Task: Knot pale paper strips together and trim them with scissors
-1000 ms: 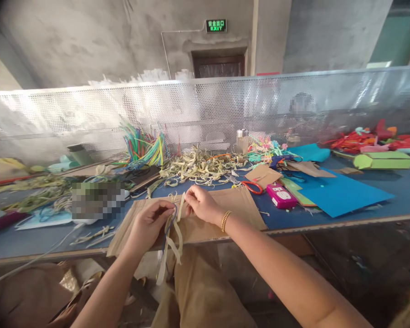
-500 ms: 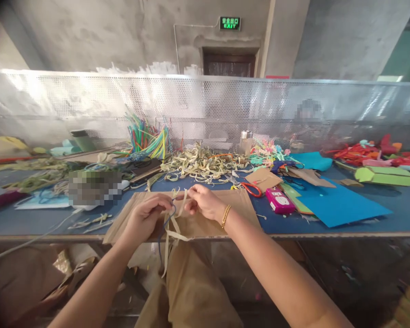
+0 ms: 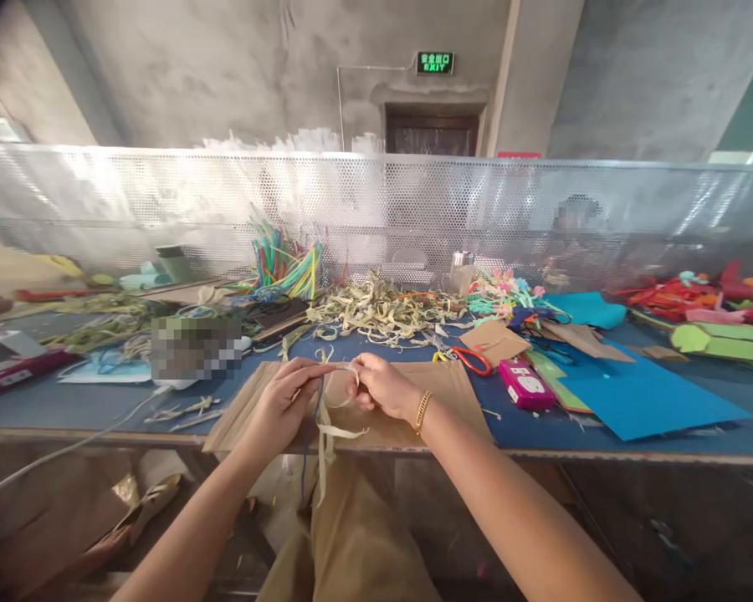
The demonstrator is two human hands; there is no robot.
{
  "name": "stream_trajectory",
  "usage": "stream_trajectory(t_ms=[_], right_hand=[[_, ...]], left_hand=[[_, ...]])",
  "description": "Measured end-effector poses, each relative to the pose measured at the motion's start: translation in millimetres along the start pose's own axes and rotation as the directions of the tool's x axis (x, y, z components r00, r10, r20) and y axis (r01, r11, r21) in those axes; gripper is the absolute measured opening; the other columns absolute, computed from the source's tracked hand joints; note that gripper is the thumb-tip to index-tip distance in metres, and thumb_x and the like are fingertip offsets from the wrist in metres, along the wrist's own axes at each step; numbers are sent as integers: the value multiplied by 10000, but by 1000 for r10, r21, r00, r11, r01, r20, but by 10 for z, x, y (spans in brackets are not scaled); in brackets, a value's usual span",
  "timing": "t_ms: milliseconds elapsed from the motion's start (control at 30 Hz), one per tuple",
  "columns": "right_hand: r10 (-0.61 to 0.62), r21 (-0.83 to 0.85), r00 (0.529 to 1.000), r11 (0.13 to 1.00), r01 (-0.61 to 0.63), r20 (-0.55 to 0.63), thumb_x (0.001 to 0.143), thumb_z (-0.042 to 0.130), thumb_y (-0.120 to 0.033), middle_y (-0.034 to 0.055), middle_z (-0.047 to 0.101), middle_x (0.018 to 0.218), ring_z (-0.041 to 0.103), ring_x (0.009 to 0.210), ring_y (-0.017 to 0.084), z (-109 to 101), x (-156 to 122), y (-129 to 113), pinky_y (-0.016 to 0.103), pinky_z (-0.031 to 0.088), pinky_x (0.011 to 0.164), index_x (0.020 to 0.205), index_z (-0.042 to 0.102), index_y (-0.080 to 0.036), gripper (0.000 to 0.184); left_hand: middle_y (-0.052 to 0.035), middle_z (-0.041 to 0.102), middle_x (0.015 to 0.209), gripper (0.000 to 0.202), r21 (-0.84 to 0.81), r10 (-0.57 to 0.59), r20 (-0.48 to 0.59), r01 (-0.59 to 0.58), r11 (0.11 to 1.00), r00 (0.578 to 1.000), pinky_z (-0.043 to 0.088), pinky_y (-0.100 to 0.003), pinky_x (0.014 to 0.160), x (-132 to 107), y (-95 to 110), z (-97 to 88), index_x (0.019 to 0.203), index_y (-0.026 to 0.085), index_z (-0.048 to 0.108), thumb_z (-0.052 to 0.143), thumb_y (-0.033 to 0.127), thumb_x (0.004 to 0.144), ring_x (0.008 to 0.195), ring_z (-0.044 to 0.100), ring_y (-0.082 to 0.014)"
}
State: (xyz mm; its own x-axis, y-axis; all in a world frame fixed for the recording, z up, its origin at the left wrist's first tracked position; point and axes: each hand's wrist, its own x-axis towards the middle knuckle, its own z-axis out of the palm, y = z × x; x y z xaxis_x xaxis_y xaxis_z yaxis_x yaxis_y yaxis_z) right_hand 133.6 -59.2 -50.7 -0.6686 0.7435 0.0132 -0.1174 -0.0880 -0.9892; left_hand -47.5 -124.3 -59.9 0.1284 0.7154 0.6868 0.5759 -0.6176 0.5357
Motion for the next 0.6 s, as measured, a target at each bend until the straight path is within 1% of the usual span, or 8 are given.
stream_trajectory(t_ms=[67, 167, 267, 333, 400, 433, 500, 600], right_hand=[[18, -27, 1000, 999, -18, 6, 858, 523, -329, -80, 515, 577, 322, 356, 28, 3, 4, -3, 154, 193, 374, 821, 383, -209, 189], [39, -75, 999, 997, -37, 27, 848, 548, -368, -89, 501, 551, 312, 346, 23, 16, 7, 2, 149, 196, 369, 813, 387, -208, 230], [14, -115, 999, 993, -10, 37, 819, 586, -400, -88, 506, 549, 328, 346, 21, 34, 7, 15, 147, 219, 363, 818, 413, -203, 263], [-14, -129, 1000, 991, 16, 19, 792, 615, -398, -82, 523, 568, 360, 359, 23, 41, 3, 20, 146, 238, 364, 816, 425, -201, 275], [-45, -122, 999, 992, 45, -1, 767, 638, -370, -81, 541, 593, 379, 371, 27, 42, -6, 20, 144, 247, 366, 831, 431, -207, 271], [-63, -112, 998, 992, 62, -5, 761, 639, -346, -83, 546, 605, 380, 372, 27, 41, -10, 19, 143, 247, 366, 848, 440, -212, 256], [-94, -101, 996, 991, 92, -8, 757, 613, -290, -86, 542, 610, 370, 369, 26, 39, -15, 20, 143, 242, 364, 871, 477, -215, 192], [-93, -149, 995, 985, 87, -34, 758, 540, -222, -70, 522, 576, 356, 360, 24, 49, -10, 35, 151, 231, 360, 824, 553, -187, 77]], left_hand=[[-87, 609, 973, 303, 4, 2, -15, -1, 1000, 1000, 452, -280, 796, 0, -4, -1, 1094, 200, 686, 434, 217, 927, 899, 580, -185], [-84, 611, 967, 305, 12, 6, -32, -6, 1000, 999, 449, -281, 796, -3, -8, 1, 1101, 203, 685, 436, 228, 928, 886, 580, -182], [-81, 629, 981, 284, -16, -27, -26, 27, 1000, 999, 449, -279, 801, -15, -15, 12, 1093, 208, 679, 459, 251, 918, 900, 589, -185], [-71, 642, 959, 243, -53, -89, -35, 87, 995, 995, 455, -272, 778, -28, -27, 26, 1050, 204, 668, 487, 269, 903, 877, 597, -181], [-48, 640, 884, 172, -93, -154, -58, 148, 985, 986, 461, -262, 728, -41, -41, 38, 958, 196, 641, 506, 274, 885, 795, 595, -167], [-37, 630, 848, 138, -104, -166, -64, 159, 982, 984, 459, -257, 707, -45, -46, 41, 902, 193, 620, 504, 263, 880, 759, 585, -159], [-28, 607, 806, 130, -92, -131, -58, 126, 988, 990, 452, -257, 712, -47, -45, 37, 797, 190, 580, 477, 213, 873, 747, 569, -154], [-49, 601, 848, 226, -35, -29, -30, 28, 999, 999, 437, -273, 781, -37, -20, 16, 712, 186, 582, 422, 134, 862, 841, 568, -167]])
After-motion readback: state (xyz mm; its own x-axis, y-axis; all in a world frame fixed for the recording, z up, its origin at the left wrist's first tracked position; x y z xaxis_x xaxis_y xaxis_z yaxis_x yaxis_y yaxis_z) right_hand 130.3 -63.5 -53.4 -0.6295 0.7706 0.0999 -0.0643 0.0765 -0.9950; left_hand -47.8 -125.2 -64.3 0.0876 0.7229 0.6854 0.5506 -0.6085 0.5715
